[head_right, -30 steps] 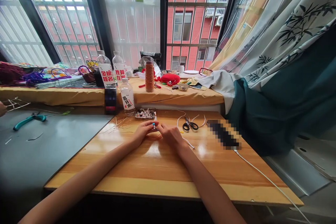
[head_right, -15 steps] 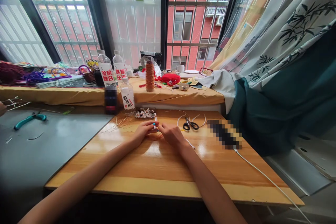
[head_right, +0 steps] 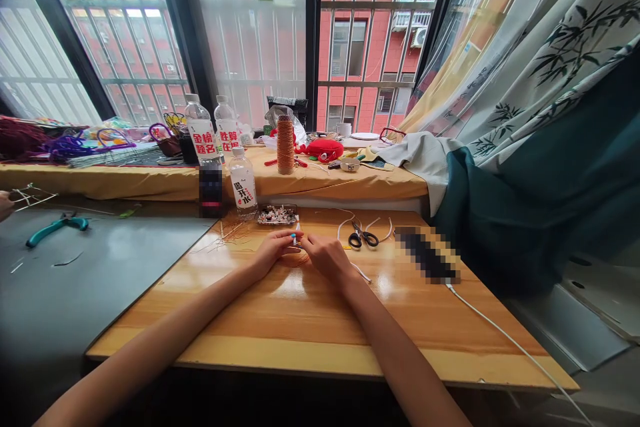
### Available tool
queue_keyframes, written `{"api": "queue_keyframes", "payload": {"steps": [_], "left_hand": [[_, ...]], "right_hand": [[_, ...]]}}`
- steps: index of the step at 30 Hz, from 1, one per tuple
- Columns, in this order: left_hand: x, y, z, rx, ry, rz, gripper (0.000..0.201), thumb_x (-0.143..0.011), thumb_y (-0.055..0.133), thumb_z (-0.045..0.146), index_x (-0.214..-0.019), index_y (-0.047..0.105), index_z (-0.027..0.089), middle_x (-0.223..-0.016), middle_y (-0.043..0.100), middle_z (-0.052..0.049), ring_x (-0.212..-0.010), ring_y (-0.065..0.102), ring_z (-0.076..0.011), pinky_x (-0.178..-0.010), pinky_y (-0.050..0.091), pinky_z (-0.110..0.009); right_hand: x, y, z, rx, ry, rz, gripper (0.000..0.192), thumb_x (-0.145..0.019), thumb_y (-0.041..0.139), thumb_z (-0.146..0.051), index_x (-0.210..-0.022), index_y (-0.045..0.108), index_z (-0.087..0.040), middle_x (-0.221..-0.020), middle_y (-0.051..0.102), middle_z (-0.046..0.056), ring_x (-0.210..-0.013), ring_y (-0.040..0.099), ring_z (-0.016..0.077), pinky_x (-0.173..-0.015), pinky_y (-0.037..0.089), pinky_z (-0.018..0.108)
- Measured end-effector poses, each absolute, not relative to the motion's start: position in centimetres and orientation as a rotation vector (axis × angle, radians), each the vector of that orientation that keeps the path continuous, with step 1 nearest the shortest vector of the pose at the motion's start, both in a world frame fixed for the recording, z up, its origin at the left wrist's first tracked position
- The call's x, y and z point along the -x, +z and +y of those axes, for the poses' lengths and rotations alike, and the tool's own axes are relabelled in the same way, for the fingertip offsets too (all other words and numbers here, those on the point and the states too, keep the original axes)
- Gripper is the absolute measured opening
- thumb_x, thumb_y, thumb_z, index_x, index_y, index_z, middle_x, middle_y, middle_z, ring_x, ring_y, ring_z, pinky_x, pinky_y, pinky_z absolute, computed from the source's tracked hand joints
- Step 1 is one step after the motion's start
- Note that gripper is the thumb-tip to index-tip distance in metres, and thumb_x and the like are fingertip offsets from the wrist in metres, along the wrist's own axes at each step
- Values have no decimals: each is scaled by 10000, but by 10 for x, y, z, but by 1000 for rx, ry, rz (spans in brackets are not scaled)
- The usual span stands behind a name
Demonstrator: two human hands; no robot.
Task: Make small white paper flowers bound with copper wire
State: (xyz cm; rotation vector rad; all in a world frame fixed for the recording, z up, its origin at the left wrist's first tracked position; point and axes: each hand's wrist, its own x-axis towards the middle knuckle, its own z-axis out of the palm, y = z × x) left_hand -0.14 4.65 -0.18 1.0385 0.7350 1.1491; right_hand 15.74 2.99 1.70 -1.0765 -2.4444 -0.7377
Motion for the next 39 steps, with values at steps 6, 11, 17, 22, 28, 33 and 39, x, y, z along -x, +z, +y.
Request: {"api": "queue_keyframes", "payload": {"steps": [6, 11, 17, 22, 28, 33, 39], "left_hand": [[0, -1, 45, -1076, 1122, 733, 212, -654, 580, 184, -843, 615, 94, -741, 629, -71, -665, 600, -136, -663, 466, -242], [0, -2, 44, -1113, 1131, 726, 206, -655, 591, 199, -836, 600, 100, -746, 615, -61, -664, 595, -129, -658, 464, -245], [-2, 4, 41, -1156, 1206, 821, 314, -636, 610, 188, -927, 503, 140, -691, 583, -14, -596, 587, -111, -593, 465, -231], [-6, 2, 43, -1183, 1276, 924, 336, -658, 594, 271, -912, 399, 168, -619, 563, 19, -505, 558, -92, -474, 426, -188], [-1, 0, 50, -1226, 1311, 1011, 250, -680, 542, 375, -669, 431, 152, -520, 513, 51, -284, 266, -1, -301, 149, -151], [2, 9, 46, -1287, 1132, 1005, 324, -676, 518, 432, -577, 511, 123, -410, 418, 51, -277, 204, -3, -316, 70, -188], [-1, 14, 39, -1224, 1119, 924, 271, -624, 571, 376, -546, 490, 130, -438, 431, 49, -287, 226, -1, -318, 96, -183]], "right_hand": [[-159, 19, 29, 1068, -753, -2444, 193, -824, 372, -144, -848, 561, -173, -695, 576, 14, -578, 496, 94, -510, 236, 230], [-159, 21, 26, 1069, -728, -2446, 191, -819, 380, -131, -850, 562, -178, -693, 571, 8, -584, 487, 88, -515, 236, 221], [-158, 21, 27, 1038, -763, -2427, 197, -830, 367, -149, -774, 555, -169, -651, 547, 4, -573, 469, 84, -517, 225, 227], [-159, 21, 28, 1013, -814, -2369, 207, -814, 371, -109, -706, 538, -166, -635, 532, 2, -577, 453, 89, -539, 224, 231], [-160, 23, 27, 1009, -843, -2315, 205, -823, 376, -124, -699, 534, -163, -636, 528, 6, -577, 442, 92, -554, 223, 234], [-161, 24, 27, 991, -880, -2299, 194, -824, 385, -128, -703, 533, -162, -652, 540, 5, -609, 461, 101, -575, 236, 236], [-160, 23, 27, 970, -852, -2310, 225, -847, 347, -140, -756, 550, -171, -645, 539, 5, -607, 469, 96, -565, 232, 236]]}}
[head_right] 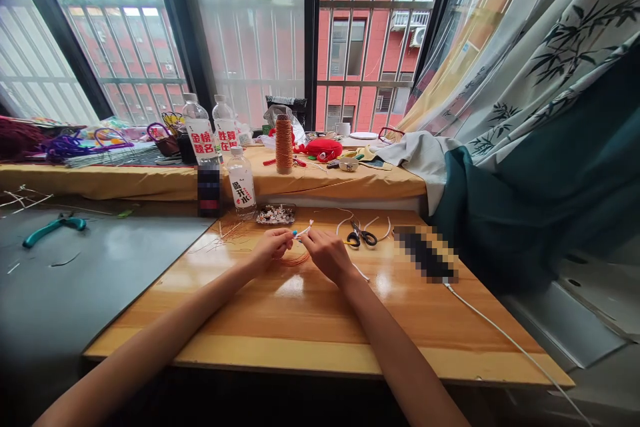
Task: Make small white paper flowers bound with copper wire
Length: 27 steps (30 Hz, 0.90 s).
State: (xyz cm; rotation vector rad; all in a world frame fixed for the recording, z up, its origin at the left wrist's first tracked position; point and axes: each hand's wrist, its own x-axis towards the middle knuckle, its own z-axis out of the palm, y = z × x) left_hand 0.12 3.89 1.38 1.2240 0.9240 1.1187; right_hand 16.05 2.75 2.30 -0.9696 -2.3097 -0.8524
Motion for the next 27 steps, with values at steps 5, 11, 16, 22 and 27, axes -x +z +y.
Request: {"api": "queue_keyframes", "payload": {"steps": [5, 11, 16, 22, 27], "left_hand": [[0, 10, 40, -1177, 1083, 865, 249, -634, 568, 357, -573, 534, 118, -495, 486, 28, -312, 271, -5, -317, 133, -177], [0, 8, 42, -1100, 1027, 839, 224, -616, 594, 329, -644, 577, 107, -626, 572, -8, -336, 320, -1, -325, 191, -163], [-1, 7, 42, -1116, 1070, 782, 197, -582, 633, 277, -660, 578, 104, -574, 554, 10, -335, 333, 0, -337, 238, -150], [-3, 3, 43, -1150, 1141, 738, 224, -599, 635, 296, -715, 567, 116, -574, 556, 13, -333, 337, -4, -336, 216, -153], [-2, 1, 42, -1165, 1168, 727, 238, -652, 590, 336, -731, 564, 113, -592, 553, 8, -353, 350, -7, -345, 232, -152]], "right_hand": [[-161, 22, 28, 984, -804, -2330, 210, -844, 359, -150, -741, 542, -168, -657, 544, 7, -619, 474, 95, -561, 229, 233], [-162, 23, 27, 984, -803, -2358, 212, -832, 364, -126, -718, 540, -166, -648, 541, 9, -606, 462, 100, -562, 230, 233], [-160, 25, 25, 971, -761, -2375, 225, -839, 351, -140, -752, 557, -168, -661, 551, 15, -610, 465, 101, -552, 230, 229], [-158, 24, 24, 1084, -673, -2360, 231, -835, 351, -156, -779, 575, -175, -646, 556, 11, -562, 456, 91, -519, 215, 224], [-156, 22, 26, 1172, -544, -2365, 267, -857, 324, -224, -772, 574, -183, -670, 570, 13, -559, 474, 88, -495, 200, 221]]}}
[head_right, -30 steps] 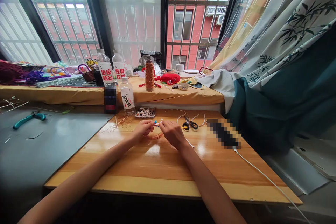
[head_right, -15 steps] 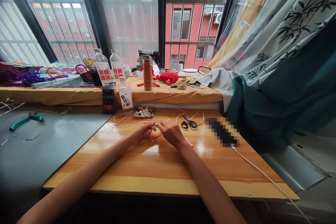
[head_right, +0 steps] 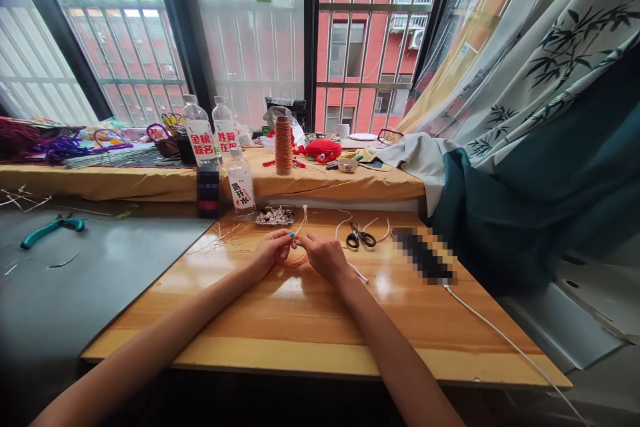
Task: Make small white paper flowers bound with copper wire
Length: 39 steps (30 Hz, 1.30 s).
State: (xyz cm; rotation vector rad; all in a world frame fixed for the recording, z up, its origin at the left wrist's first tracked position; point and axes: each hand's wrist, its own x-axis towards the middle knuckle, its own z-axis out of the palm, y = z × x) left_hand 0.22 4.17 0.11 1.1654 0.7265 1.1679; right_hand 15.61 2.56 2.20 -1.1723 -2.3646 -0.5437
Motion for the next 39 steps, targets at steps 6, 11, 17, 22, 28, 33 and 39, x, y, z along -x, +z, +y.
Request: {"api": "queue_keyframes", "payload": {"steps": [6, 11, 17, 22, 28, 33, 39], "left_hand": [[-1, 2, 40, -1250, 1194, 731, 235, -696, 545, 343, -742, 547, 113, -614, 559, 4, -361, 357, -7, -349, 233, -145], [-1, 3, 39, -1355, 1237, 771, 223, -712, 521, 338, -747, 532, 118, -642, 585, -6, -345, 366, -14, -341, 251, -153], [-2, 5, 37, -1419, 1237, 758, 220, -719, 517, 322, -771, 529, 109, -664, 601, -20, -348, 371, -19, -347, 270, -161], [-3, 4, 37, -1402, 1169, 709, 238, -684, 561, 305, -814, 524, 109, -658, 584, -8, -386, 395, -24, -372, 291, -160], [-3, 4, 38, -1405, 1134, 707, 264, -657, 583, 339, -779, 499, 121, -624, 558, 13, -391, 403, -28, -371, 288, -160], [-4, 8, 35, -1430, 1158, 734, 253, -658, 585, 353, -707, 476, 130, -598, 535, 25, -401, 388, -26, -365, 260, -152], [-4, 3, 35, -1441, 1138, 706, 252, -668, 586, 355, -694, 454, 142, -553, 508, 37, -408, 363, -29, -380, 255, -146]], "right_hand": [[-155, 20, 28, 1290, -276, -2326, 280, -851, 340, -286, -783, 597, -199, -717, 609, 25, -583, 511, 106, -486, 210, 215], [-154, 19, 33, 1266, 194, -2185, 251, -813, 397, -278, -829, 639, -212, -703, 631, 16, -601, 510, 113, -519, 267, 200], [-155, 27, 34, 1250, 765, -1986, 267, -748, 438, -306, -725, 636, -129, -470, 448, -29, -454, 378, 77, -467, 266, 202], [-159, 27, 36, 1159, 1194, -1850, 383, -677, 473, -486, -700, 576, -118, -437, 308, -68, -394, 266, 50, -395, 188, 200], [-155, 21, 39, 1070, 1537, -1666, 438, -548, 558, -572, -624, 468, -150, -454, 273, -89, -380, 171, 23, -389, 71, 210], [-155, 23, 33, 981, 1677, -1577, 391, -606, 553, -520, -596, 383, -169, -446, 236, -98, -380, 140, 20, -401, 42, 220], [-163, 26, 27, 839, 1825, -1603, 321, -705, 510, -448, -630, 380, -164, -473, 225, -93, -399, 127, 27, -385, 49, 205]]}}
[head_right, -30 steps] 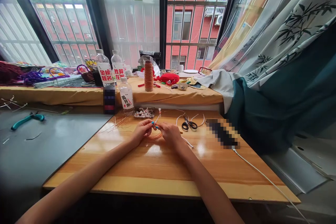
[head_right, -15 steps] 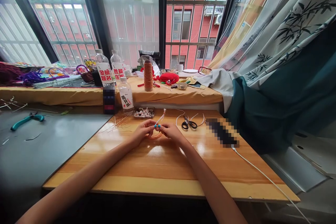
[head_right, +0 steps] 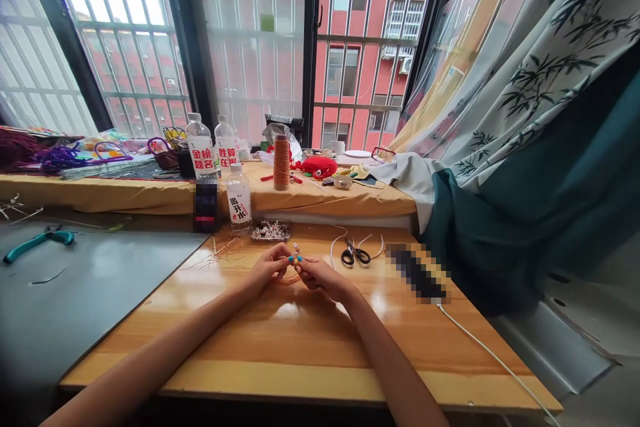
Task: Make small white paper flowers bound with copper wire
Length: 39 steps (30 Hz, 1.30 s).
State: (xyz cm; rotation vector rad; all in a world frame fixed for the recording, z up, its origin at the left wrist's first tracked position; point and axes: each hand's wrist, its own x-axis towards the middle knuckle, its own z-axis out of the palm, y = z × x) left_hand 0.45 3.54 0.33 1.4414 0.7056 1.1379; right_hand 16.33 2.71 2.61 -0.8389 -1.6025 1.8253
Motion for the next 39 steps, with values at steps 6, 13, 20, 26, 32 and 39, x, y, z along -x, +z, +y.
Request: {"api": "queue_keyframes", "payload": {"steps": [6, 13, 20, 26, 32, 39], "left_hand": [[-4, 0, 36, -1453, 1075, 731, 324, -621, 601, 428, -679, 440, 153, -534, 501, 40, -398, 354, -38, -379, 240, -154], [-6, -1, 37, -1516, 1115, 820, 344, -596, 592, 467, -668, 481, 150, -498, 444, 57, -394, 355, -47, -388, 253, -169], [-2, -2, 38, -1533, 1236, 894, 306, -625, 547, 428, -696, 510, 132, -537, 479, 43, -367, 342, -41, -367, 248, -172], [17, -11, 56, -1344, 1491, 1133, 288, -668, 445, 430, -745, 444, 153, -596, 478, 43, -343, 336, -34, -351, 247, -169], [19, -10, 55, -1394, 1472, 1262, 264, -732, 335, 407, -638, 399, 169, -565, 478, 34, -356, 362, -54, -377, 275, -182], [22, -10, 50, -1544, 1407, 1512, 255, -769, 340, 296, -569, 448, 181, -534, 490, 7, -532, 483, -125, -532, 325, -223]], "right_hand": [[-166, 22, 27, 856, 1767, -1666, 315, -717, 492, -462, -657, 426, -160, -439, 288, -91, -363, 178, 27, -342, 92, 185], [-159, 14, 24, 918, 1520, -1745, 361, -631, 562, -492, -589, 459, -148, -454, 418, -59, -370, 330, 37, -370, 215, 194], [-158, 6, 22, 1012, 1392, -1672, 358, -594, 587, -487, -573, 449, -157, -435, 406, -73, -344, 325, 37, -372, 209, 200], [-161, 1, 18, 1008, 1330, -1596, 336, -605, 570, -473, -590, 460, -156, -449, 409, -67, -352, 329, 42, -370, 228, 200], [-163, -1, 22, 1121, 1161, -1482, 381, -599, 499, -538, -638, 485, -160, -439, 398, -60, -350, 318, 54, -362, 247, 203], [-167, -8, 27, 1279, 849, -1476, 335, -636, 433, -519, -603, 453, -186, -447, 415, -45, -379, 374, 91, -396, 291, 225]]}}
